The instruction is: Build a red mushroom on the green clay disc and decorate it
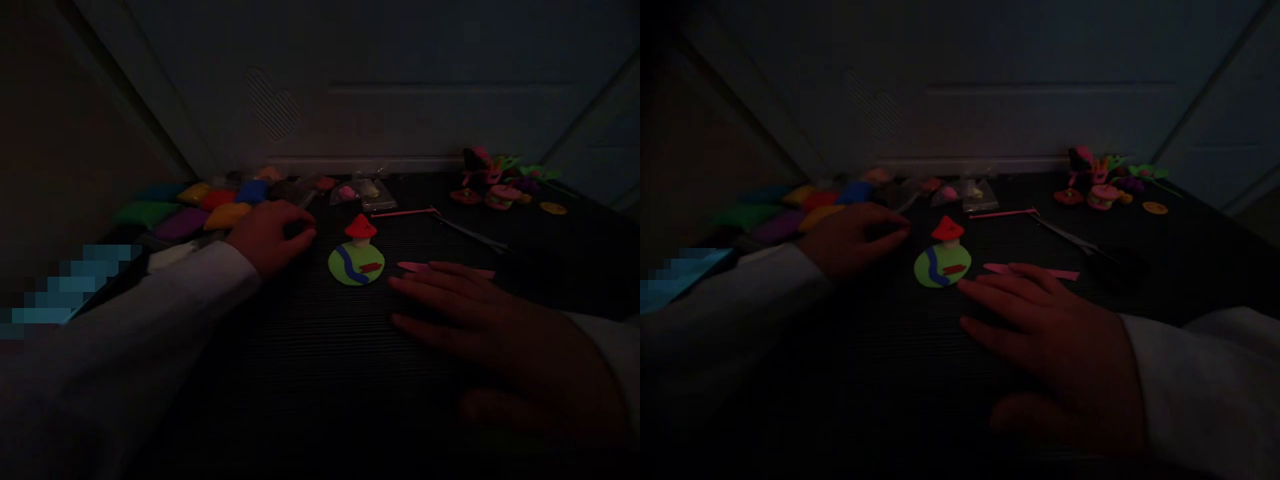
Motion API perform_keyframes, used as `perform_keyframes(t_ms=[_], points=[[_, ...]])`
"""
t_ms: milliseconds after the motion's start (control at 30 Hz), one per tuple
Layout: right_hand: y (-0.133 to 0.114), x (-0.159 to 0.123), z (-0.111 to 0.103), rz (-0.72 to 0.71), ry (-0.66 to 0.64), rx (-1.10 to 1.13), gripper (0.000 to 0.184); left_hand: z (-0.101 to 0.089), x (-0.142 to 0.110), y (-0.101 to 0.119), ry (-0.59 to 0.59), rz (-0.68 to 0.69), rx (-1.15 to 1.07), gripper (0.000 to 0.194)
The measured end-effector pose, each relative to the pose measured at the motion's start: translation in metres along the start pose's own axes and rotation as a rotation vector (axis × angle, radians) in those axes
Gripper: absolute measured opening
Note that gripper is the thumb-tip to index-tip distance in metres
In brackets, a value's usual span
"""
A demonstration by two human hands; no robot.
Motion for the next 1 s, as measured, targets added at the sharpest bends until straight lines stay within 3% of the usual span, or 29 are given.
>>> perform_keyframes(t_ms=[1000], points=[[-0.0025,0.0002,0.0009,0.057,-0.01,0.008,0.055,-0.0007,-0.0002,0.0,0.008,0.02,-0.007,0.036]])
Point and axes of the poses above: each hand's wrist, its own x-axis towards the middle knuckle, its own z-axis out of the palm, y = z × x, the point moved 1 cm from there along x, towards the middle knuckle, and after that the axes turned 8 degrees about x, right-handed, at the moved point
